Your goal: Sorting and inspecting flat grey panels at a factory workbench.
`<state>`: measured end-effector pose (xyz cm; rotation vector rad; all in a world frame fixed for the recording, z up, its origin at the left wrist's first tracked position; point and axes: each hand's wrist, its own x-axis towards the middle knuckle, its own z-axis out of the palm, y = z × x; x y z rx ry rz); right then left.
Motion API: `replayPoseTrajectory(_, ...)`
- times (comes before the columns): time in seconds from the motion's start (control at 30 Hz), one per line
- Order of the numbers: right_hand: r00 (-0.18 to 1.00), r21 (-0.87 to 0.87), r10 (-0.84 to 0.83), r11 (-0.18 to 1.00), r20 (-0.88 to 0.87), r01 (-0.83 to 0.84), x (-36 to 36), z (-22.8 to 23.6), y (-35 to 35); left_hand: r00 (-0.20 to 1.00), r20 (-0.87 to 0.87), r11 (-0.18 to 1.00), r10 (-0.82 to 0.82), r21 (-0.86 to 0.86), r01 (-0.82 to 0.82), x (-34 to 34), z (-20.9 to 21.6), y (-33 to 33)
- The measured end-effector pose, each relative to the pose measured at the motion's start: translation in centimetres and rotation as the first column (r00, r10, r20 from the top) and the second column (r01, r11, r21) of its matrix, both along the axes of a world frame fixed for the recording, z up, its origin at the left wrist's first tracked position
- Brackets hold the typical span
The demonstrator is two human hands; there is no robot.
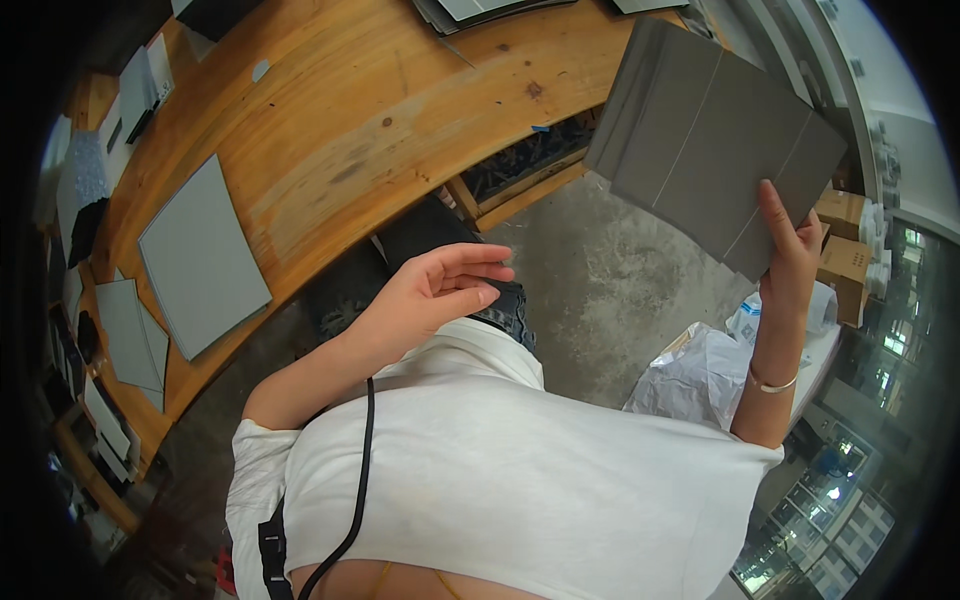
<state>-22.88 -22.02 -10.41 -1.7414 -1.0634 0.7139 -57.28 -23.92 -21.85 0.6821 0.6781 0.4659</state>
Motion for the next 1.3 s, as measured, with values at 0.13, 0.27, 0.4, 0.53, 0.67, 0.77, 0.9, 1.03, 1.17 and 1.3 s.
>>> replayPoseTrajectory(0.13,0.998,0.135,0.048,0.989,0.036,-0.053,2.5,0.2,0.4,1.0,-0.008,0.999,-0.012,0.034,0.012,0.1,-0.2,0.1)
replayPoseTrajectory(0.27,0.977,0.114,0.155,0.978,0.148,-0.173,2.5,1.8,1.7,1.0,-0.018,0.998,0.017,0.059,-0.015,0.4,-0.4,0.1)
replayPoseTrajectory(0.4,0.89,-0.027,0.366,0.927,0.271,-0.373,1.5,4.6,3.3,1.0,-0.021,0.998,-0.011,0.063,0.012,0.5,-0.2,0.6)
replayPoseTrajectory(0.53,0.794,-0.099,0.524,0.848,0.31,-0.521,0.8,5.1,5.0,0.999,-0.031,0.998,0.012,0.062,-0.01,0.4,-0.1,0.7)
replayPoseTrajectory(0.67,0.795,-0.08,0.55,0.832,0.256,-0.549,0.7,4.1,5.8,0.998,-0.047,0.993,0.043,0.112,-0.038,-0.4,0.4,0.9)
replayPoseTrajectory(0.77,0.881,-0.008,0.461,0.886,0.103,-0.463,0.2,2.5,6.2,0.985,-0.058,0.952,0.16,0.274,-0.138,-1.2,1.5,1.3)
replayPoseTrajectory(0.9,0.854,0.035,0.518,0.855,-0.052,-0.517,-3.0,-0.3,7.4,0.828,-0.018,0.546,0.56,0.76,-0.353,-3.0,3.9,2.6)
replayPoseTrajectory(1.03,0.791,0.141,0.581,0.814,-0.19,-0.564,-9.3,-2.4,8.5,0.618,-0.028,0.312,0.786,0.881,-0.356,-5.0,5.3,4.8)
replayPoseTrajectory(1.17,0.646,0.19,0.711,0.7,-0.277,-0.688,-14.7,-4.5,10.3,0.714,-0.084,0.601,0.695,0.613,-0.513,-7.6,6.5,5.8)
replayPoseTrajectory(1.3,0.483,0.266,0.806,0.576,-0.341,-0.773,-17.7,-6.3,11.6,0.567,-0.169,0.478,0.806,0.752,-0.454,-9.3,5.8,5.3)
